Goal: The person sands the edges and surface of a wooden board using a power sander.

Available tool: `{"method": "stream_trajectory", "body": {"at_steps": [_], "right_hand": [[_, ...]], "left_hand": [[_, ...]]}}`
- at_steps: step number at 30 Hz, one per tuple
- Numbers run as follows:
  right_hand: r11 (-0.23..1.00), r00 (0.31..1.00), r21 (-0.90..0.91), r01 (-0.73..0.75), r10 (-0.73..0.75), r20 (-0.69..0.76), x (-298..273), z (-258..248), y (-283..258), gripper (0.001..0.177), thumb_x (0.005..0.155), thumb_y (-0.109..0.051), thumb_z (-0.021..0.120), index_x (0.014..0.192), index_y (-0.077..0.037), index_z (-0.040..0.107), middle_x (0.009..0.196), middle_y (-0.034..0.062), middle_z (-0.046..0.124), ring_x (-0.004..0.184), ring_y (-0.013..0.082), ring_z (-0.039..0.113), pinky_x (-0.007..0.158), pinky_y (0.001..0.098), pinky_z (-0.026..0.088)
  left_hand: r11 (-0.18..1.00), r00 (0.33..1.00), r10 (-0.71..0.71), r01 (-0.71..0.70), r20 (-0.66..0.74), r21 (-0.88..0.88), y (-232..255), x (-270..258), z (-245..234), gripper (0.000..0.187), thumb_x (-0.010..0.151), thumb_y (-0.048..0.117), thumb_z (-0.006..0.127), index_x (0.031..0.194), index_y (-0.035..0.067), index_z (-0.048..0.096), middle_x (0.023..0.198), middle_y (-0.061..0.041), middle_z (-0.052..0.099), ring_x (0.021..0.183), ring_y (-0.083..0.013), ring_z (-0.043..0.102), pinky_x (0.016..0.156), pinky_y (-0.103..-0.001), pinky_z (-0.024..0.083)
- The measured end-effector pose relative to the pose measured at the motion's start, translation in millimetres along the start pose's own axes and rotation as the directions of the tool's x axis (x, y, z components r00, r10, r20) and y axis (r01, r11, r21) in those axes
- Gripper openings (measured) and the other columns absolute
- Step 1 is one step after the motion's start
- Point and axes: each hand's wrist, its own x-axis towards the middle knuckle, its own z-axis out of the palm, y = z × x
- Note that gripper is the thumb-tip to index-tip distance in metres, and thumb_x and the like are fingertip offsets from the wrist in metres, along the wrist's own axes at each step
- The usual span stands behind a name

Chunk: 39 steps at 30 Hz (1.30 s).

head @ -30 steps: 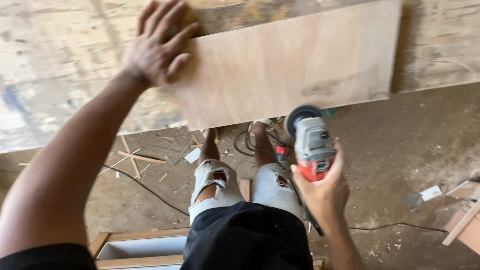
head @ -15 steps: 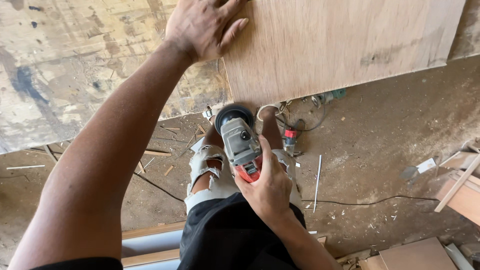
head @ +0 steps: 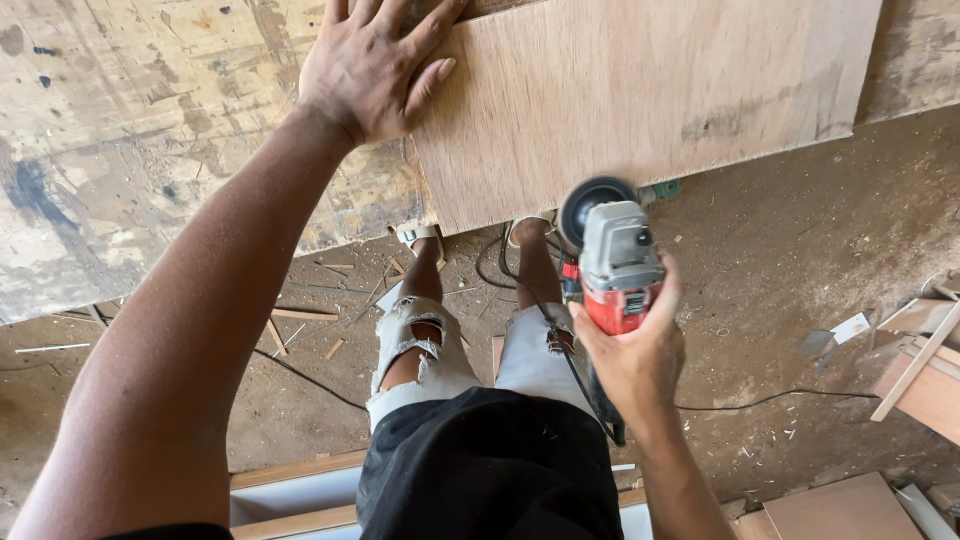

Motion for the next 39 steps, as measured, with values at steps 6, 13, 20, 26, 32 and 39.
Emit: {"method": "stream_trajectory", "body": {"at_steps": [6, 13, 20, 26, 32, 39], "right_hand": [[0.977, 0.976, 0.012, 0.215, -0.215, 0.021, -36.6, 50.5, -25.9, 0.102, 0.081, -0.046, 0.098, 0.167, -0.015, 0.052, 0.122, 0.0132, 0.086, 0.084, 0.0313, 0.084, 0.071, 0.0471, 0.068], [0.919, 0.916, -0.007, 0.395, -0.393, 0.076, -14.7, 40.3, -2.3, 0.116, 0.085, -0.037, 0.106, 0.174, -0.005, 0.039, 0.145, 0.0288, 0.077, 0.109, 0.0387, 0.083, 0.089, 0.0533, 0.074], [0.954, 0.957, -0.081, 0.288, -0.289, 0.0, 46.7, -26.0, 58.1, 0.11, 0.088, -0.034, 0.104, 0.171, -0.004, 0.04, 0.124, 0.0256, 0.082, 0.084, 0.0265, 0.084, 0.073, 0.0369, 0.075], [0.986, 0.992, -0.106, 0.128, -0.125, 0.035, 84.5, -73.0, 101.2, 0.112, 0.082, -0.044, 0.102, 0.172, -0.009, 0.043, 0.118, 0.0145, 0.086, 0.082, 0.0306, 0.084, 0.077, 0.0478, 0.071], [0.975, 0.984, -0.155, 0.162, -0.172, -0.055, 111.8, -106.2, 124.6, 0.109, 0.079, -0.044, 0.101, 0.169, -0.008, 0.052, 0.131, 0.0167, 0.085, 0.103, 0.0388, 0.085, 0.086, 0.0524, 0.067], [0.99, 0.995, -0.109, 0.094, -0.098, -0.032, 140.8, -140.5, 142.8, 0.112, 0.078, -0.038, 0.102, 0.17, -0.011, 0.044, 0.139, 0.0216, 0.083, 0.11, 0.0472, 0.084, 0.088, 0.0582, 0.066]], "left_hand": [[0.981, 0.964, -0.044, 0.091, 0.26, -0.17, -1.0, 7.0, -4.0, 0.078, 0.13, 0.064, 0.021, 0.19, 0.018, 0.04, 0.168, -0.035, 0.057, 0.148, -0.0564, 0.054, 0.118, -0.079, 0.032], [0.982, 0.997, 0.012, 0.003, 0.075, -0.191, -4.0, -0.5, -8.4, 0.082, 0.137, 0.053, 0.026, 0.184, 0.0, 0.065, 0.16, -0.048, 0.06, 0.142, -0.0665, 0.055, 0.118, -0.08, 0.032], [0.962, 0.991, 0.087, -0.111, -0.105, -0.249, -5.5, 2.5, -10.2, 0.075, 0.136, 0.043, 0.04, 0.175, -0.01, 0.075, 0.173, -0.051, 0.06, 0.162, -0.0672, 0.051, 0.133, -0.079, 0.029], [0.962, 0.994, 0.076, -0.093, -0.075, -0.258, -4.3, -3.0, -11.9, 0.074, 0.134, 0.042, 0.04, 0.173, -0.011, 0.074, 0.176, -0.053, 0.06, 0.162, -0.0758, 0.055, 0.134, -0.084, 0.03], [0.958, 0.997, 0.047, -0.06, -0.053, -0.28, -5.9, -11.0, -9.1, 0.078, 0.136, 0.042, 0.037, 0.172, -0.016, 0.075, 0.176, -0.06, 0.06, 0.163, -0.0829, 0.055, 0.137, -0.088, 0.027], [0.935, 0.982, 0.105, -0.151, -0.157, -0.32, -12.5, -14.3, 7.4, 0.08, 0.134, 0.035, 0.033, 0.167, -0.026, 0.072, 0.177, -0.058, 0.048, 0.164, -0.0807, 0.049, 0.138, -0.091, 0.043]]}}
